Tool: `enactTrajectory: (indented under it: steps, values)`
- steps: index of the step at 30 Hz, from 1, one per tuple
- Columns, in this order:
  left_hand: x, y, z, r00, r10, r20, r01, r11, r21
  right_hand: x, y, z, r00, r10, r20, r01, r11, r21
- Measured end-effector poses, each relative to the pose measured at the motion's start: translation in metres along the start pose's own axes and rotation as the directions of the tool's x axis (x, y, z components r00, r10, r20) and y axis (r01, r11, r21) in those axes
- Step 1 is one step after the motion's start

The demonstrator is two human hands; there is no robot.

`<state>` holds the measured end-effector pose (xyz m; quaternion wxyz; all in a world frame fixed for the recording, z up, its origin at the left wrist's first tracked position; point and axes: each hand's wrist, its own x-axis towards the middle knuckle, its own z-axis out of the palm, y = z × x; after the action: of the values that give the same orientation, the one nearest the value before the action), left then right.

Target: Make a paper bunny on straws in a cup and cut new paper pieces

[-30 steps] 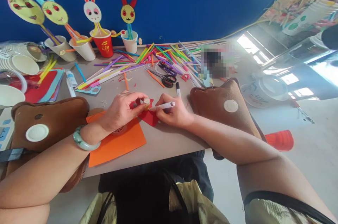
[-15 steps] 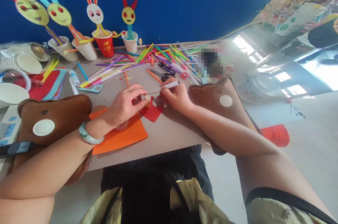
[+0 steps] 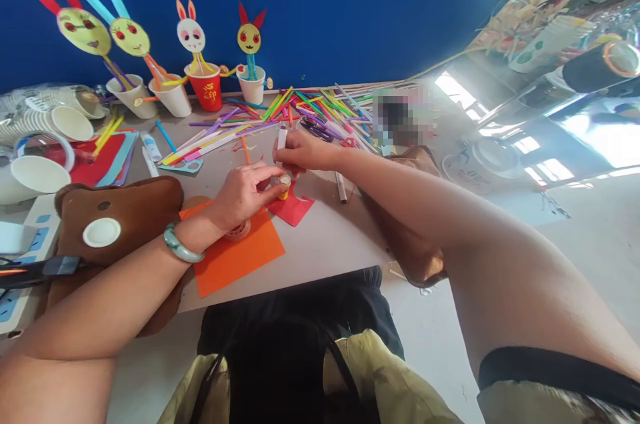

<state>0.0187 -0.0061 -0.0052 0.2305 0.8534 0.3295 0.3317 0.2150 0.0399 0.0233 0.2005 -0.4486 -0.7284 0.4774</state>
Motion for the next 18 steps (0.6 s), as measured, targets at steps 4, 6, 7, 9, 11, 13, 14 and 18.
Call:
enactTrajectory:
  steps: [4, 6, 7, 9, 11, 13, 14, 18]
  values:
    - [-0.001, 0.004, -0.004, 0.997, -0.061, 0.056, 0.063, 0.998, -0.032, 0.016, -0.005, 0.001, 0.991, -0.02, 0.129, 0.035, 0.992, -0.117]
    - [-0.001, 0.006, -0.004, 0.993, -0.09, 0.071, 0.093, 0.995, -0.034, 0.023, -0.005, 0.001, 0.991, -0.032, 0.133, 0.056, 0.981, -0.183]
    - [-0.002, 0.006, -0.004, 0.992, -0.102, 0.075, 0.105, 0.994, -0.036, 0.026, -0.004, 0.002, 0.99, -0.041, 0.136, 0.07, 0.974, -0.213]
    - [-0.002, 0.006, -0.004, 0.99, -0.117, 0.082, 0.12, 0.992, -0.037, 0.032, -0.003, 0.002, 0.986, -0.059, 0.158, 0.1, 0.96, -0.263]
    - [-0.002, 0.005, -0.003, 0.989, -0.122, 0.08, 0.125, 0.991, -0.038, 0.036, -0.002, 0.003, 0.978, -0.065, 0.2, 0.125, 0.945, -0.303]
    - [-0.003, 0.005, -0.002, 0.989, -0.127, 0.074, 0.13, 0.991, -0.039, 0.038, -0.003, 0.004, 0.969, -0.056, 0.239, 0.137, 0.933, -0.334]
    - [-0.003, 0.005, -0.002, 0.989, -0.131, 0.073, 0.134, 0.99, -0.041, 0.039, -0.004, 0.004, 0.964, -0.051, 0.259, 0.142, 0.928, -0.343]
    - [-0.003, 0.004, -0.002, 0.989, -0.132, 0.073, 0.137, 0.989, -0.065, 0.042, -0.005, 0.006, 0.937, -0.055, 0.344, 0.178, 0.924, -0.339]
